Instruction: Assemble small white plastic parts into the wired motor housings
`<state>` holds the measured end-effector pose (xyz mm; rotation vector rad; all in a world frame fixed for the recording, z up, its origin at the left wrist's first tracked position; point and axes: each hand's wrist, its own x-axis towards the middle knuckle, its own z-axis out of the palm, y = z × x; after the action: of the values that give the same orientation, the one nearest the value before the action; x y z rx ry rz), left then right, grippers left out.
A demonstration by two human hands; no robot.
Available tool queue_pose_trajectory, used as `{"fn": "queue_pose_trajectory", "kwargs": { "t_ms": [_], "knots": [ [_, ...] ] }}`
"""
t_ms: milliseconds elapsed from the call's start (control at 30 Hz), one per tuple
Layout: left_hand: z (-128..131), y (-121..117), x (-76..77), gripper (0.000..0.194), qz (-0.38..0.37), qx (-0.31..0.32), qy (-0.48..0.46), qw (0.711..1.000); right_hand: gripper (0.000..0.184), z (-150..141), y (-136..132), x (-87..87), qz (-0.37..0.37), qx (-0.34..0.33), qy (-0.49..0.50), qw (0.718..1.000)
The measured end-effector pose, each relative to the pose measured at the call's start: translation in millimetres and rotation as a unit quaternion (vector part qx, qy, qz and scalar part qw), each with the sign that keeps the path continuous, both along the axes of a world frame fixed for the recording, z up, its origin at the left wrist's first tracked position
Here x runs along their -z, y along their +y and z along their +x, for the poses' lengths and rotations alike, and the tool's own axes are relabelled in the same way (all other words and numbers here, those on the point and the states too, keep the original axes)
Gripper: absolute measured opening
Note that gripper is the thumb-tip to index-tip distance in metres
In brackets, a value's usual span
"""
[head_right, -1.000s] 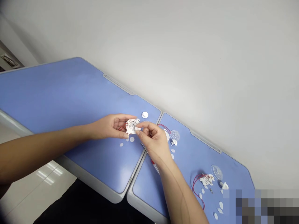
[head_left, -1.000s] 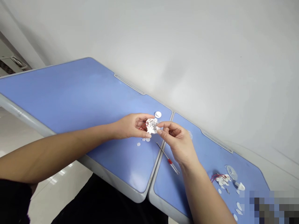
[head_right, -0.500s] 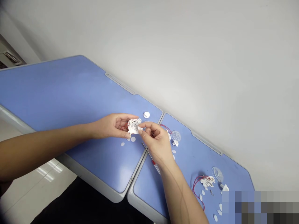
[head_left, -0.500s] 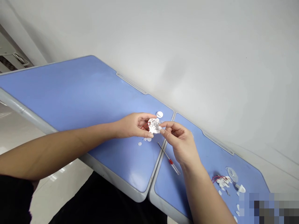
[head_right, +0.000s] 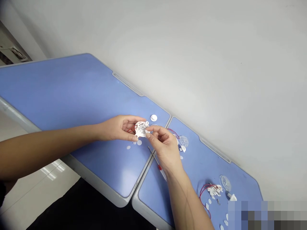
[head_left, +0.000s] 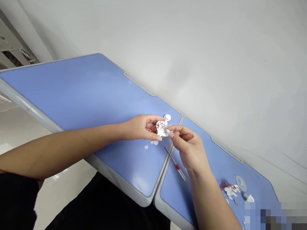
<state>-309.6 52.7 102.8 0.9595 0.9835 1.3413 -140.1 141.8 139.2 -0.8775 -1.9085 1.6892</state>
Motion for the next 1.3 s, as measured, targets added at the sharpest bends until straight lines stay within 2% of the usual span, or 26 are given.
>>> {"fn": "queue_pose_trajectory", "kwargs": {
  "t_ms": [300,567,767,1067,1300],
  "knots": [
    [-0.4,-0.5,-0.3,0.062,0.007,0.007,0.000,1.000,0.019,1.0,0.5,0.8,0.012,-0.002,0.003,1.000],
    [-1.9,0.4,5.3,0.063,0.018,0.011,0.002,1.000,0.017,-0.2,-4.0,-1.8,0.108,0.008,-0.049,0.993],
    [-0.6,0.5,6.2,0.062,0.018,0.011,0.000,1.000,0.013,-1.3,-6.5,-4.9,0.144,-0.003,-0.078,0.986],
    [0.3,0.9,0.6,0.061,0.012,0.001,0.003,1.000,0.012,0.0,-7.4,-6.6,0.157,-0.001,-0.063,0.986],
    [0.5,1.2,5.8,0.064,0.012,0.003,-0.001,1.000,0.009,-2.3,-8.6,-4.2,0.169,0.007,-0.068,0.983]
  ]
}}
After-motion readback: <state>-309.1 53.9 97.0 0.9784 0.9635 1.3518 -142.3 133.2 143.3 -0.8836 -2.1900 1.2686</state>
